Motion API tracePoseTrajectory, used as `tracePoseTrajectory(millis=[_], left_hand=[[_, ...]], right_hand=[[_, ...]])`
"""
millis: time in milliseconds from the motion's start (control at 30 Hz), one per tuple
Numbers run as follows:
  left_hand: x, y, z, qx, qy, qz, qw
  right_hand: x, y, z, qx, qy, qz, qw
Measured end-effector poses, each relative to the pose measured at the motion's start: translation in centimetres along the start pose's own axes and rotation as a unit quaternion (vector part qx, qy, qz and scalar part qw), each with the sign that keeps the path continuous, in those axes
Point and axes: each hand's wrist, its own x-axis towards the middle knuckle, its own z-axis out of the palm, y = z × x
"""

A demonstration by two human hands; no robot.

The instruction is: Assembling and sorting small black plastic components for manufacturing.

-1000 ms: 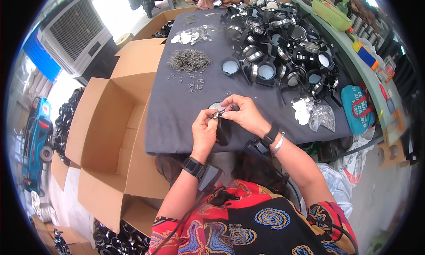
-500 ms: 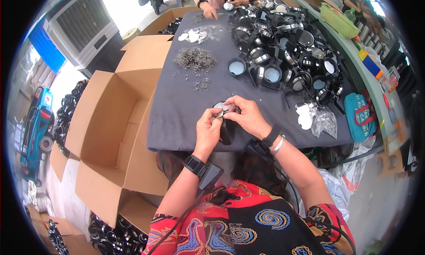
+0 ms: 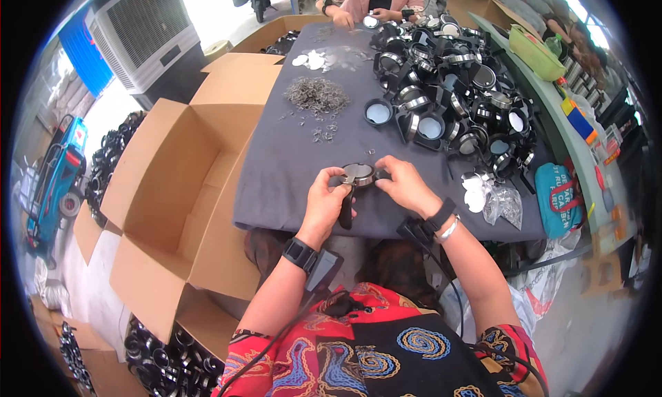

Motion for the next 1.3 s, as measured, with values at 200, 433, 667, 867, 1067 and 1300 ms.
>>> tracePoseTrajectory(millis=[200,433,667,867,1067,1300], left_hand=[[-0.3,0.6,0.7,0.059,0.050,-0.021,0.997],[0.0,0.5,-0.8,0.029,0.034,-0.027,0.999],[0.6,0.1,-1.0,0.015,0.005,-0.003,1.000],[0.8,-0.6,-1.7,0.021,0.002,0.014,1.000],[0.5,-1.7,-1.6,0.138,0.004,0.170,0.976],[0.7,-2.3,-1.7,0.335,0.079,0.364,0.865]], right_hand=[[-2.2,0.7,-0.1,-0.222,0.037,-0.106,0.969],[-2.9,-2.4,-2.6,0.055,-0.008,-0.035,0.998],[-1.5,-3.1,-0.1,0.130,-0.032,-0.145,0.980],[0.0,-3.1,1.2,0.021,-0.009,-0.234,0.972],[1.3,-3.3,0.5,-0.023,-0.026,-0.243,0.969],[4.1,-4.6,-0.2,0.029,-0.144,-0.199,0.969]])
